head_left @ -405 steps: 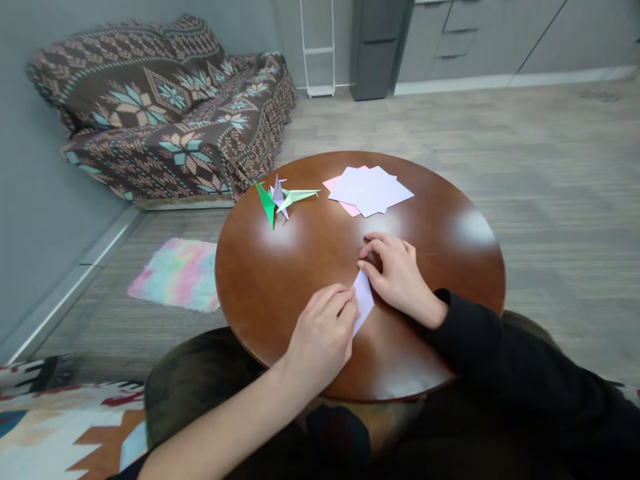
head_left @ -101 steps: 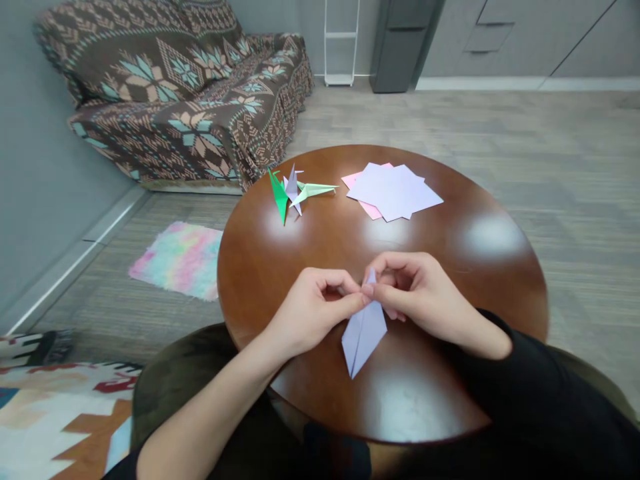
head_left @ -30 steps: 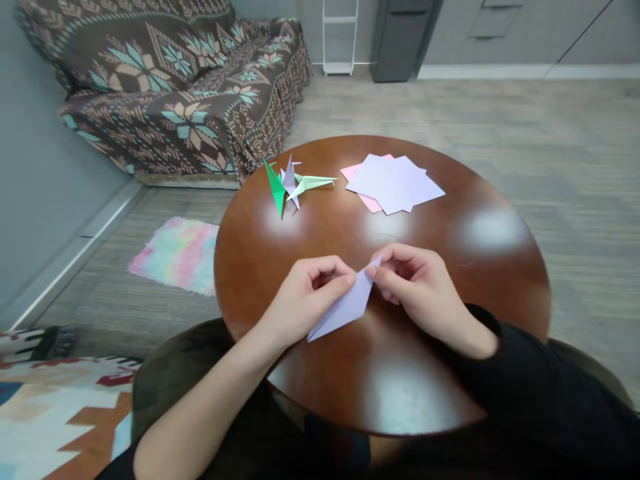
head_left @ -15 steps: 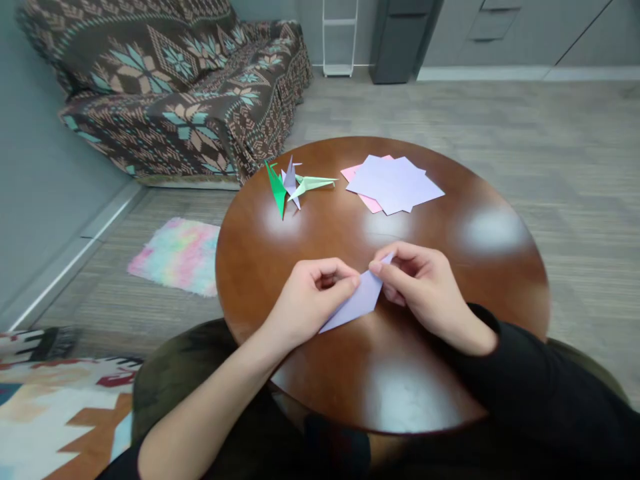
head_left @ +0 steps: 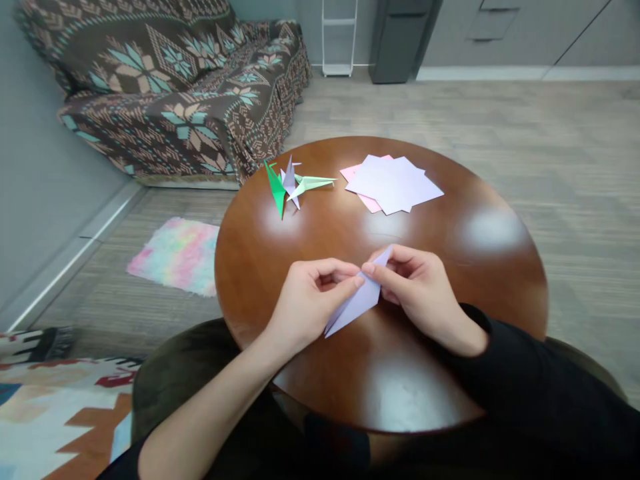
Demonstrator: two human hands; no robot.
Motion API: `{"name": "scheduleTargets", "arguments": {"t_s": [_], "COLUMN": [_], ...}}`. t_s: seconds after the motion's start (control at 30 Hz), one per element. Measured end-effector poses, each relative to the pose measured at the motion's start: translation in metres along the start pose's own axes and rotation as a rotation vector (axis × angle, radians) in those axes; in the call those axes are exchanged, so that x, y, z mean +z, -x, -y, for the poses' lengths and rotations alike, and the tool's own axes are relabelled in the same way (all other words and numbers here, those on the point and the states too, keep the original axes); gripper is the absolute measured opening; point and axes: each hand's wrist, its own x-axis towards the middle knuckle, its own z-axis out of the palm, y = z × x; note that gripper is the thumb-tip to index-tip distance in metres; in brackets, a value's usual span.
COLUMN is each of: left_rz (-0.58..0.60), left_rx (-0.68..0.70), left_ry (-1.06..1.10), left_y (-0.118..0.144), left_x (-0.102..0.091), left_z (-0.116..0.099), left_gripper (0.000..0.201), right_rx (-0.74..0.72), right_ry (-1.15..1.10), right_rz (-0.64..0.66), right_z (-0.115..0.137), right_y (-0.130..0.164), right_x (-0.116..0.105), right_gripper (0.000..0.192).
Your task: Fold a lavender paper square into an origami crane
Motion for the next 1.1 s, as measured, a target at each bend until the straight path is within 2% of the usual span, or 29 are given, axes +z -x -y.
{"name": "scheduleTargets", "arguments": {"t_s": [0.17,0.33,0.63,0.8,0.93,1.0,1.1], "left_rz": [0.019,0.045,0.077,0.073,0.08,0.069,0.022], "left_rx": [-0.009,-0.041,-0.078,-0.079,-0.075,-0.079,-0.039], "left_ry": [0.054,0.103,0.031,0.021,0.027,0.083,0.239], "left_y": [0.001,0.0,-0.004,-0.003,-0.003,-0.003,-0.003], "left_x": [0.0,0.0,-0.005,-0.006,-0.009,-0.013,-0.018], "left_z": [-0.002,-0.002,0.0,0.004,0.004,0.003,0.003], "left_gripper": [0.013,0.021,0.018,0.019,0.016,0.014,0.011], "right_rx": [-0.207,-0.339,-0.274,-0.225,-0.169,-0.138,-0.142], "right_ry": [0.189,0.301,0.248,0.167,0.073,-0.029,-0.255], "right_rz": [-0.061,-0.036,-0.052,-0.153,-0.186,-0.25,-0.455], "right_z": [0.001,0.003,0.003,0.005,0.005,0.007,0.012], "right_y": [0.003,0.006,0.004,0.002,-0.001,-0.007,-0.016], "right_x": [0.0,0.0,-0.002,-0.007,-0.012,-0.017,-0.025], "right_gripper": [0.013,0.011,0.013,0.014,0.015,0.014,0.018]}}
